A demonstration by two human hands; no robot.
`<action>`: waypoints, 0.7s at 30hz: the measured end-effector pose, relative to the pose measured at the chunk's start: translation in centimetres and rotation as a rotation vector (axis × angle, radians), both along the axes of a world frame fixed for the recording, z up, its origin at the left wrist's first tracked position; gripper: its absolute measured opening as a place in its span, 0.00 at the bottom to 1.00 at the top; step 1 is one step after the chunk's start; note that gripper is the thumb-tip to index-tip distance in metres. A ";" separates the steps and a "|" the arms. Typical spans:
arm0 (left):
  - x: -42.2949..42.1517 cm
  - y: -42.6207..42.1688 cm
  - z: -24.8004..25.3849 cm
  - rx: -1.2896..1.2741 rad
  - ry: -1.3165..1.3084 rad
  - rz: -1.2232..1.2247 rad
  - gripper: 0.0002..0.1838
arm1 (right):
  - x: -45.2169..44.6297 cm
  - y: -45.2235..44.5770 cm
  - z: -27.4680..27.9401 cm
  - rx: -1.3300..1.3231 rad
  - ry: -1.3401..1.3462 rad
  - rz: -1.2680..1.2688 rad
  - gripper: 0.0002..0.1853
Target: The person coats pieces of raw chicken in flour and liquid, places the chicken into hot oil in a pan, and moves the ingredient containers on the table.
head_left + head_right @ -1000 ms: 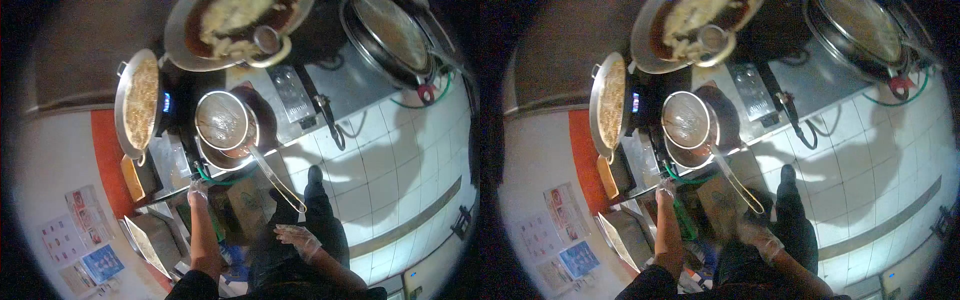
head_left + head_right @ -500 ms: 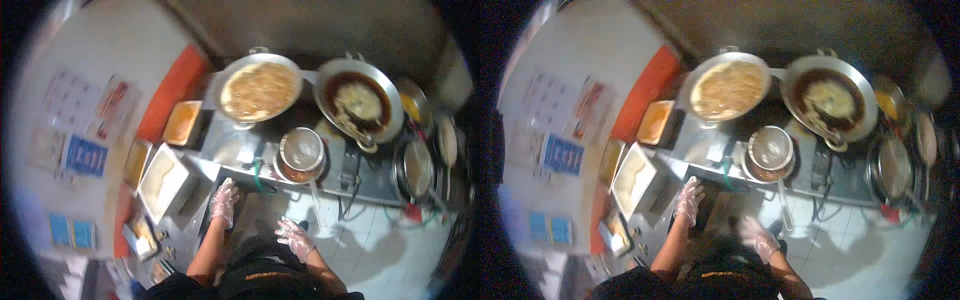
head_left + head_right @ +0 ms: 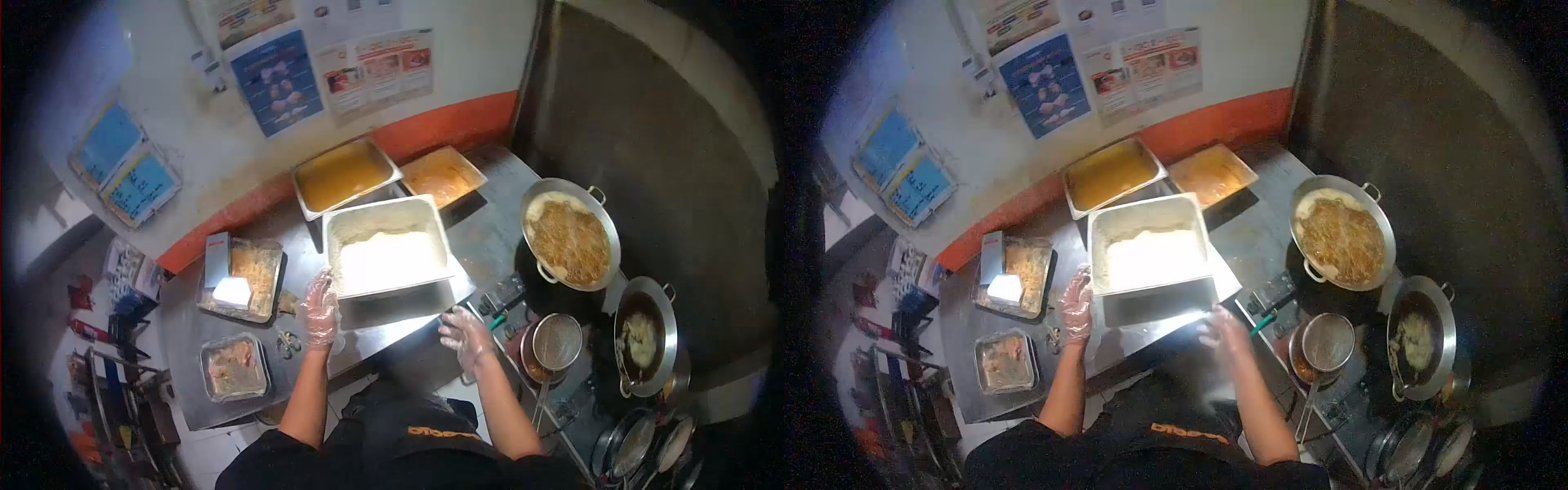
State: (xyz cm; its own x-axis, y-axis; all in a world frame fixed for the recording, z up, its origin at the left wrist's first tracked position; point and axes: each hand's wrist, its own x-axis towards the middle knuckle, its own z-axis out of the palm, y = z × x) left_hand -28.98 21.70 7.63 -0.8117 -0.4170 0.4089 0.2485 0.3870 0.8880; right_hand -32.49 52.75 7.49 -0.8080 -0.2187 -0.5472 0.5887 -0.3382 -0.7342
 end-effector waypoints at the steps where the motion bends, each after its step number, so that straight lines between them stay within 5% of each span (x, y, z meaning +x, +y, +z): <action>1: 0.1 -1.3 -0.4 0.016 -0.014 0.076 0.21 | -1.6 -1.8 -0.6 0.014 -0.026 -0.015 0.28; 6: 0.7 -5.5 -3.1 -0.251 -0.022 0.134 0.24 | -6.2 -7.5 1.6 0.034 -0.050 -0.045 0.21; 10: 1.1 -5.1 -2.6 -0.231 -0.190 0.121 0.20 | -8.4 -8.3 1.0 0.027 -0.097 -0.111 0.14; 18: -0.4 -3.1 -3.4 -0.114 -0.185 0.141 0.20 | -11.6 -8.0 -0.7 0.022 -0.040 -0.018 0.14; 21: -1.3 -2.6 -3.1 0.132 -0.131 0.138 0.20 | -12.5 -8.0 -1.1 0.048 -0.054 -0.029 0.13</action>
